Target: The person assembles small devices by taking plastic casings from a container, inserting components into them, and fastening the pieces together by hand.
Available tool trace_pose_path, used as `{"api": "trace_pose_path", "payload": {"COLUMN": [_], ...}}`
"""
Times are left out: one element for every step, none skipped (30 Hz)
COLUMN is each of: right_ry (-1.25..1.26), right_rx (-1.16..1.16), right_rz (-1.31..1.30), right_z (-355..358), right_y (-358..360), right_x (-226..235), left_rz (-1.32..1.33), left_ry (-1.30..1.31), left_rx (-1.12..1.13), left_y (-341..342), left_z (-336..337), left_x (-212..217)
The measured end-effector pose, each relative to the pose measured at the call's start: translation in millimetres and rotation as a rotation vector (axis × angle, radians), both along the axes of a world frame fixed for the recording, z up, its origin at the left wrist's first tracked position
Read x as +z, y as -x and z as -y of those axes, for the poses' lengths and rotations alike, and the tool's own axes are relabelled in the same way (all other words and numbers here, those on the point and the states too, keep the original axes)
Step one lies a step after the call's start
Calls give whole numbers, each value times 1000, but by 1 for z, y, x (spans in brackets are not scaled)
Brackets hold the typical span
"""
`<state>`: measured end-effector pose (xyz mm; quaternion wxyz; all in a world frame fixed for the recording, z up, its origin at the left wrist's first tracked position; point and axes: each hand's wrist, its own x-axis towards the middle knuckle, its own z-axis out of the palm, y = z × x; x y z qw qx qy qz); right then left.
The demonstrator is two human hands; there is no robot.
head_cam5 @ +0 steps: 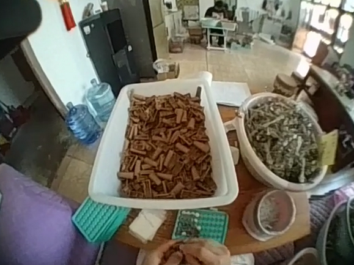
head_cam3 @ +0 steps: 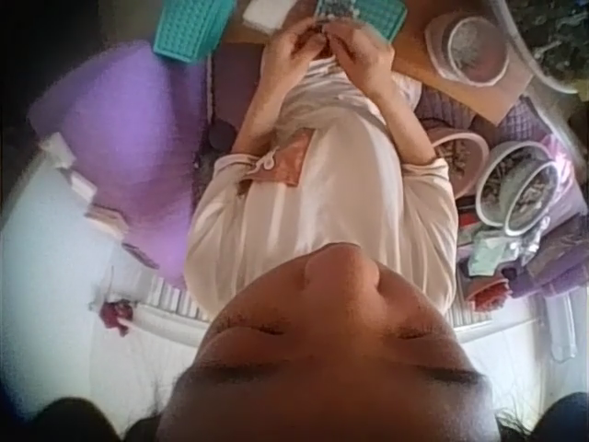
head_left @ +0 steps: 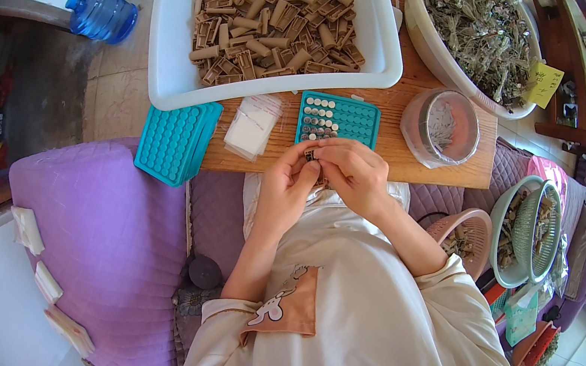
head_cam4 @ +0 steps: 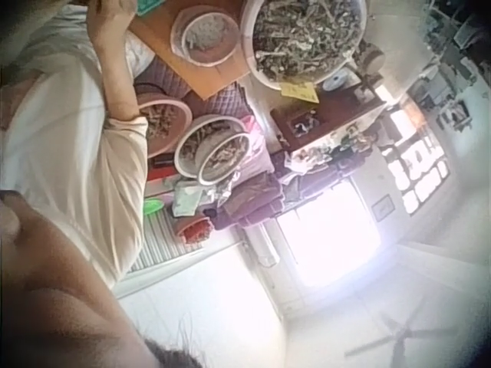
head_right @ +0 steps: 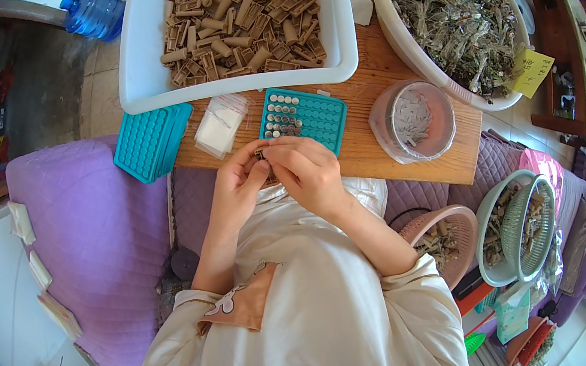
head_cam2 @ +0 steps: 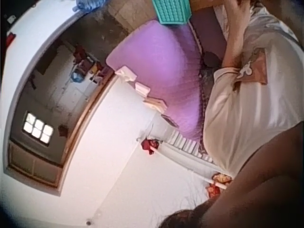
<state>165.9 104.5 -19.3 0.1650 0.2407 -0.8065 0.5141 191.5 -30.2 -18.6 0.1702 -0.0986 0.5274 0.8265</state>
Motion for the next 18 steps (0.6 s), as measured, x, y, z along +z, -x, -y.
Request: {"api": "trace_pose_path", "payload": {"right_ry": [-38,-76,-76,-1,74,74,49,24,-16,-16,-116,-217,-216,-279,-341,-340,-341,-342], "right_rx": [36,72,72,82,92,95,-56,-207,-239,-239,-246,-253,-253,-235,-215,-215,-185,-154], "right_rz": [44,89,89,175,260,260,355,448,412,411,363,315,316,235,152,151,173,195], "right_z": [-1,-3,-5,-7,-10,-11,-13,-15,-20,-21,-22,-22,-22,-22,-21,-21,-22,-22], "right_y": [0,0,-1,-2,-3,-2,1,4,9,13,16,17,19,21,22,22,23,23], "right_x": [0,0,-1,-3,-6,-8,-11,-17,-29,-35,-38,-41,-46,-50,-53,-55,-55,-56], "left_rz": [33,66,67,122,178,177,182,187,185,175,165,166,161,156,155,133,110,110], "left_ry": [-13,-27,-27,-73,-118,-119,-96,-72,-74,-80,-86,-85,-73,-62,-61,-70,-79,-78], "left_rx": [9,18,18,13,8,10,-4,-19,-23,-19,-15,-15,-27,-40,-39,-46,-54,-53], "left_y": [-1,-1,-1,-1,-2,-1,-1,-1,0,-1,0,-1,0,0,0,-1,-1,-1], "left_z": [0,1,2,3,4,5,5,6,5,6,6,6,5,4,4,3,3,3], "left_x": [-4,-7,-6,-4,-2,0,1,2,1,0,-1,0,1,3,2,0,-1,-2]}}
